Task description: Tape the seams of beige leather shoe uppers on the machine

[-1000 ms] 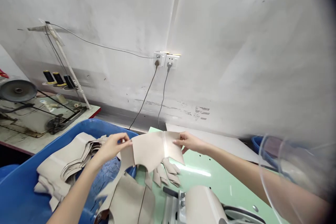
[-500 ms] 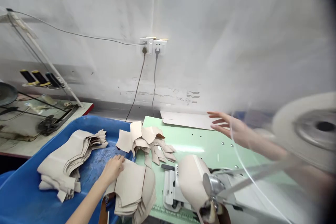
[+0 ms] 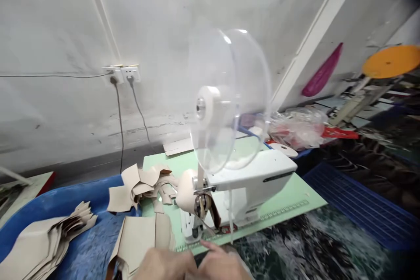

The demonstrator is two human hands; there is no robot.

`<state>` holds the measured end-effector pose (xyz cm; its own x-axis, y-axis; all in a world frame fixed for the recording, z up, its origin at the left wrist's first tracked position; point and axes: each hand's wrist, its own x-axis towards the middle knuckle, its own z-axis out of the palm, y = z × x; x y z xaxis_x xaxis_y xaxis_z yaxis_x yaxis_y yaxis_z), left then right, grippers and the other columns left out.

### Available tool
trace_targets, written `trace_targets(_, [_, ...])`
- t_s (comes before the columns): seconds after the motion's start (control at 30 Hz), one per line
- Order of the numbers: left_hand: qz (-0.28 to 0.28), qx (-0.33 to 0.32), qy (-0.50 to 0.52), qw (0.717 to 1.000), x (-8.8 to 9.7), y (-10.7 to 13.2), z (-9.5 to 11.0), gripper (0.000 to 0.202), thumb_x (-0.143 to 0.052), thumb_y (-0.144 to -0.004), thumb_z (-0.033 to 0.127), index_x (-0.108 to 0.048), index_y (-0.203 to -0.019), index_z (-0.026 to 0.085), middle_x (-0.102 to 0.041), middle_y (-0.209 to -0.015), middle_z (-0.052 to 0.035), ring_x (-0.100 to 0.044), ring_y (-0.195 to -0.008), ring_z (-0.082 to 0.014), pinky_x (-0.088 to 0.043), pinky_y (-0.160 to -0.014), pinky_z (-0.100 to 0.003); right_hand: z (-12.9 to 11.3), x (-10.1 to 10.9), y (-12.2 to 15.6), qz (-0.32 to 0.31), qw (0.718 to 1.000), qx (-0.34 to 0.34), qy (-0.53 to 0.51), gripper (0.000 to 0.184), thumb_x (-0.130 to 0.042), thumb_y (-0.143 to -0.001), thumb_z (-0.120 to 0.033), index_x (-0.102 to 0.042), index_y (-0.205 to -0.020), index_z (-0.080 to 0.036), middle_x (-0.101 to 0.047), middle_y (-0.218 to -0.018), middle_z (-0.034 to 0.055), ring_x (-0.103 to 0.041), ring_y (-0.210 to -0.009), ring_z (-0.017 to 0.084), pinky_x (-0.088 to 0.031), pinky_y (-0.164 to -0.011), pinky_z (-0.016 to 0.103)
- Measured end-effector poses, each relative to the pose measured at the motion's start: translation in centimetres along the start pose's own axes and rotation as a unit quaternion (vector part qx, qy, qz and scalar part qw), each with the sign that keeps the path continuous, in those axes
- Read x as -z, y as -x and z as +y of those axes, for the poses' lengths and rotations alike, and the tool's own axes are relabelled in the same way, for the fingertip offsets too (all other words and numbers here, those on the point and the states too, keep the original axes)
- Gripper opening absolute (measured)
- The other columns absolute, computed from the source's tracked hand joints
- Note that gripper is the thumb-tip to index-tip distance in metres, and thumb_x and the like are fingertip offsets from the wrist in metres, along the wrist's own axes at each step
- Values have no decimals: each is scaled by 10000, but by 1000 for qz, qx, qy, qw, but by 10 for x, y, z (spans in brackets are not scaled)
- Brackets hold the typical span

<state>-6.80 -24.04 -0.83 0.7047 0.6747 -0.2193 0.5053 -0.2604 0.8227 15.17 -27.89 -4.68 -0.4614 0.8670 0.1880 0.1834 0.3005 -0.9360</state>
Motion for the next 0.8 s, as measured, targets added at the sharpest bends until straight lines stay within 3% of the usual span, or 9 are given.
trace_targets(0.1, [115, 56, 31, 991, 20, -19, 29, 417, -635, -738, 617, -566, -631, 220, -446, -565, 23, -403, -556, -150, -308, -515, -245, -31, 35, -5, 102, 984, -141, 32, 348, -610, -833, -540, -665, -731, -212, -603, -726, 19, -546, -739, 186, -469, -807, 344])
trace_targets(0.17, [194, 84, 87, 973, 26, -33, 38, 502, -572, -771, 651, -488, -570, 199, -396, -568, 18, -370, -563, -140, -283, -492, -233, -42, 60, -17, 148, 965, -215, -30, 353, -655, -806, -528, -651, -741, -181, -577, -735, 14, -517, -736, 169, -409, -655, 259])
trace_targets(0.3, [257, 90, 186, 944, 17, -57, 30, 522, -533, -783, 683, -526, -616, 188, -449, -603, 1, -404, -588, -144, -320, -499, -217, -27, 82, -43, 158, 930, -245, -224, 411, -749, -709, -531, -647, -725, -134, -584, -693, 5, -489, -634, 125, -356, -582, 227])
trace_targets(0.4, [263, 93, 224, 934, 10, -64, 20, 520, -537, -792, 671, -553, -633, 177, -488, -607, 0, -429, -589, -139, -337, -511, -208, -11, 81, -54, 160, 902, -260, -306, 382, -802, -655, -477, -676, -732, -125, -641, -689, 28, -559, -639, 160, -399, -604, 252])
trace_targets(0.5, [260, 90, 248, 929, 10, -67, 18, 486, -565, -806, 624, -555, -637, 168, -489, -602, 13, -420, -575, -122, -322, -511, -197, -6, 79, -60, 171, 886, -247, -353, 365, -828, -628, -412, -714, -846, -142, -705, -786, 54, -640, -759, 235, -478, -740, 329])
trace_targets(0.63, [271, 88, 271, 920, 20, -78, 17, 479, -611, -774, 604, -530, -596, 167, -471, -567, 29, -399, -536, -104, -309, -498, -192, 12, 83, -68, 236, 864, -275, -349, 527, -881, -525, -331, -699, -998, -187, -722, -1017, 69, -640, -984, 301, -502, -901, 410])
trace_targets(0.8, [302, 83, 264, 912, 40, -107, 3, 439, -596, -785, 575, -539, -591, 186, -510, -561, 26, -459, -548, -125, -357, -517, -207, 56, 93, -79, 207, 911, -243, -261, 591, -747, -643, -555, -673, -1105, -193, -693, -1109, 113, -602, -1088, 324, -499, -936, 463])
